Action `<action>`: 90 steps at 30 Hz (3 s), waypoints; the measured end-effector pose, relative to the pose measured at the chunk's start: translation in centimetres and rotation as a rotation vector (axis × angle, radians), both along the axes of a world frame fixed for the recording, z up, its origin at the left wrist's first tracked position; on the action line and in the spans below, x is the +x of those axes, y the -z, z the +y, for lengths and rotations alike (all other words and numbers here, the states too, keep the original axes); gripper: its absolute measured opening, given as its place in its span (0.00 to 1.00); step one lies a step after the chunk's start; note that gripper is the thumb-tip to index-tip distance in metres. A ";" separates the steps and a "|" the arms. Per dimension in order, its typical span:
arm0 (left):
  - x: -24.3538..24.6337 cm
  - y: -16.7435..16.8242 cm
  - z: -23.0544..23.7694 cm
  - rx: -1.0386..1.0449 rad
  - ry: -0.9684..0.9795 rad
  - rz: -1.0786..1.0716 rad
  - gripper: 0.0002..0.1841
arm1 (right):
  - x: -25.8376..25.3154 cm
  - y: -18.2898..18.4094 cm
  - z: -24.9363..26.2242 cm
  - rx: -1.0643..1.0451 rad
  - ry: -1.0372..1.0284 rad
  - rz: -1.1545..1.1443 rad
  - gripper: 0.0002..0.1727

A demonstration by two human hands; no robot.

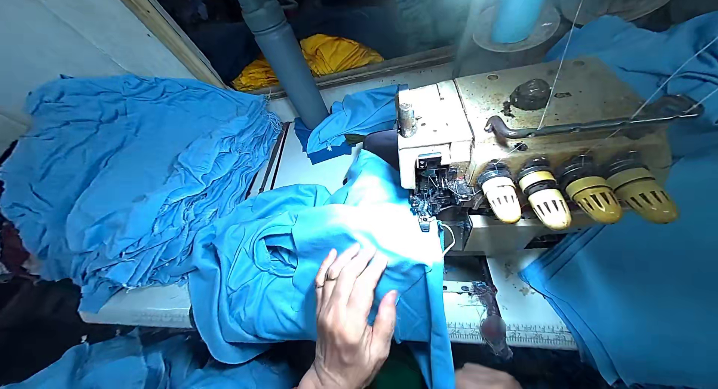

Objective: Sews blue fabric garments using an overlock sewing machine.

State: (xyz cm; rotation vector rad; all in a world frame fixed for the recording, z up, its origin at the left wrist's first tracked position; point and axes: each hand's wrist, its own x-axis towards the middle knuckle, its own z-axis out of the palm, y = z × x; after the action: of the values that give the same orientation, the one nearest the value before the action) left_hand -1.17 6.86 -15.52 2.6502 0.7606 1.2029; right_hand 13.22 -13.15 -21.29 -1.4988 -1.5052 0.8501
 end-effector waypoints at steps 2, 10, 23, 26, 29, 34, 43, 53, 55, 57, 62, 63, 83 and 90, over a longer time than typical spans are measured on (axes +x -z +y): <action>0.7 -0.5 0.9 0.018 -0.027 0.140 0.32 | 0.2 -1.2 1.3 0.125 0.305 0.104 0.12; 1.5 -1.0 1.0 0.105 -0.078 0.233 0.27 | -0.8 -1.5 6.9 0.276 0.400 0.439 0.10; -1.1 -4.1 1.3 -0.064 -0.017 0.035 0.11 | 0.0 -2.0 7.5 0.284 0.440 0.627 0.13; -1.5 -6.1 2.5 -0.095 0.036 0.061 0.11 | -0.3 -2.2 7.2 0.270 0.408 0.675 0.03; -1.9 -7.9 3.4 -0.107 0.165 0.072 0.07 | -0.4 -3.0 6.4 0.245 0.434 0.705 0.05; -1.4 -10.2 1.1 -0.204 0.366 0.287 0.09 | -0.6 -4.3 5.1 0.164 0.380 0.841 0.11; 3.6 -5.8 0.8 0.065 0.341 0.327 0.11 | -0.2 -3.6 7.8 0.277 0.456 0.745 0.06; 4.4 -6.0 0.5 0.045 0.170 0.322 0.11 | 0.5 -4.7 8.4 0.288 0.461 0.643 0.06; 4.7 -5.8 0.6 0.089 0.176 0.321 0.11 | 0.3 -4.4 8.7 0.331 0.471 0.625 0.05; 5.4 -5.7 0.8 0.134 0.176 0.318 0.10 | 0.3 -3.9 9.5 0.391 0.496 0.581 0.04; 6.7 -5.4 1.3 0.121 0.105 0.303 0.10 | 0.5 -3.5 10.5 0.454 0.543 0.509 0.06; 6.4 -5.4 1.2 0.107 0.094 0.313 0.09 | 0.6 -3.7 10.3 0.434 0.523 0.543 0.05; 4.0 -4.4 0.0 0.191 0.232 0.235 0.10 | -0.5 -3.2 8.8 0.417 0.412 0.829 0.15; 5.6 -4.7 2.0 0.176 0.171 0.243 0.10 | -2.1 -4.0 11.3 0.456 0.404 0.765 0.07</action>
State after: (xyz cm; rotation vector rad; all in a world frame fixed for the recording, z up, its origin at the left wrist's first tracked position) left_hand 4.44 8.86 -10.80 2.9730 0.4635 0.9574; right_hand 11.12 -1.85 -17.26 -0.9237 -0.7236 0.6611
